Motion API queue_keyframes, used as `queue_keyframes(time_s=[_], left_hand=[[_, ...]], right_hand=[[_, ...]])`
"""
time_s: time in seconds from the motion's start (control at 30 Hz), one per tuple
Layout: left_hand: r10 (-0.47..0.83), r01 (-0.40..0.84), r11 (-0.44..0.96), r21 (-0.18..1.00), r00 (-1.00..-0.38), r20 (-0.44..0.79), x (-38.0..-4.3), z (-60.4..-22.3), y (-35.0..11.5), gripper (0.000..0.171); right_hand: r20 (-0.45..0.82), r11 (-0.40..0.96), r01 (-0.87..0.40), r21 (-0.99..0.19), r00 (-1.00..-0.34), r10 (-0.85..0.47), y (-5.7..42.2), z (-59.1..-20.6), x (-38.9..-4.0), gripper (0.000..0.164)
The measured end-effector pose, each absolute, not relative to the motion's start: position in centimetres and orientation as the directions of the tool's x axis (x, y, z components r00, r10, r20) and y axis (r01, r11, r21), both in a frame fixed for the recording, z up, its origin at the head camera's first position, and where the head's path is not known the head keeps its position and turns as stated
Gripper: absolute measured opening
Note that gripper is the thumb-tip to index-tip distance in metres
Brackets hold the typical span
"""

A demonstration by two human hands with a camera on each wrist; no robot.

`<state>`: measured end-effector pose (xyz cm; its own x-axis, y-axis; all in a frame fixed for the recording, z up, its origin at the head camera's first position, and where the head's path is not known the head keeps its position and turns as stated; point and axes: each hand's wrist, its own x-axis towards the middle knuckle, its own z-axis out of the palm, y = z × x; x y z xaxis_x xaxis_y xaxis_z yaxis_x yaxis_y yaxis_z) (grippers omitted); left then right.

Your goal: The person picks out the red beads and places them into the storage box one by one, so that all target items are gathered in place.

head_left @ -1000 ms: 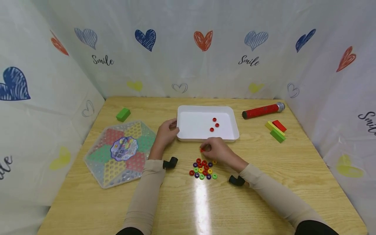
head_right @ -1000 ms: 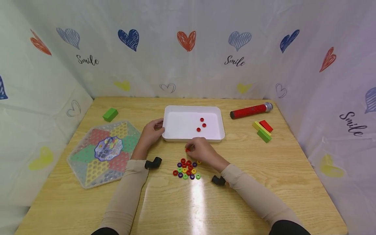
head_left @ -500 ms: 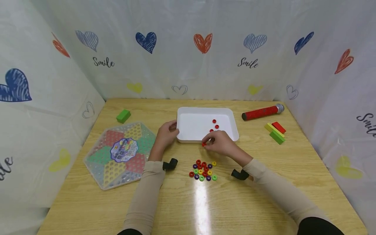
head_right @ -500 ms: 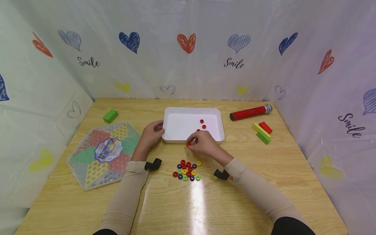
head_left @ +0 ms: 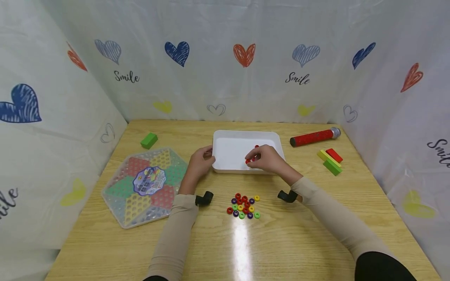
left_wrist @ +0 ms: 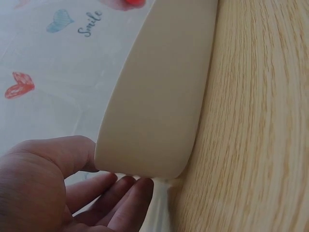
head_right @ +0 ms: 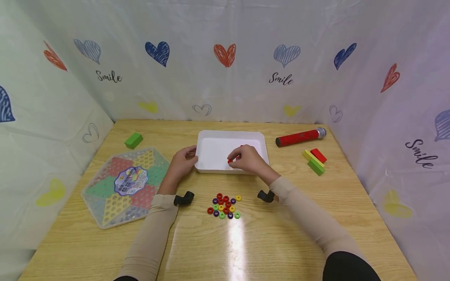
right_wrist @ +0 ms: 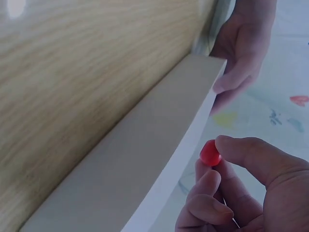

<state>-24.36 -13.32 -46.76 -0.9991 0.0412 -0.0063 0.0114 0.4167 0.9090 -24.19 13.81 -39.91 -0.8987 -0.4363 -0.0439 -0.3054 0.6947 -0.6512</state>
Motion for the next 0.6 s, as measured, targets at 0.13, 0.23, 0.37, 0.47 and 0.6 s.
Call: queue_keyframes(time_s=[0.13,0.23,0.37,0.47,0.6], left_hand=[[0.041,0.009,0.425,0.905,-0.999,-0.009,-24.4,-46.8,-13.4,0.052],[0.036,0.005,0.423,0.906,-0.999,-0.012,-24.4,-46.7,-13.4,0.052],[0.036,0.009,0.418,0.908,-0.999,-0.006,-24.4,-46.7,-13.4,0.053],[0.039,0.016,0.417,0.909,-0.999,0.000,-24.4,-46.7,-13.4,0.052],[0.044,0.022,0.414,0.910,-0.999,0.004,-24.4,-46.7,-13.3,0.052]], right_hand=[[-0.067,0.704,-0.267,-0.658,-0.911,-0.408,14.0,-39.9,-25.5,0.019],[-0.075,0.707,-0.255,-0.660,-0.914,-0.399,14.0,-39.8,-26.4,0.019],[-0.107,0.715,-0.226,-0.662,-0.915,-0.389,13.8,-39.8,-27.5,0.020],[-0.137,0.731,-0.201,-0.652,-0.917,-0.375,13.7,-39.8,-28.2,0.022],[-0.162,0.752,-0.184,-0.633,-0.918,-0.361,13.6,-40.1,-29.0,0.023]])
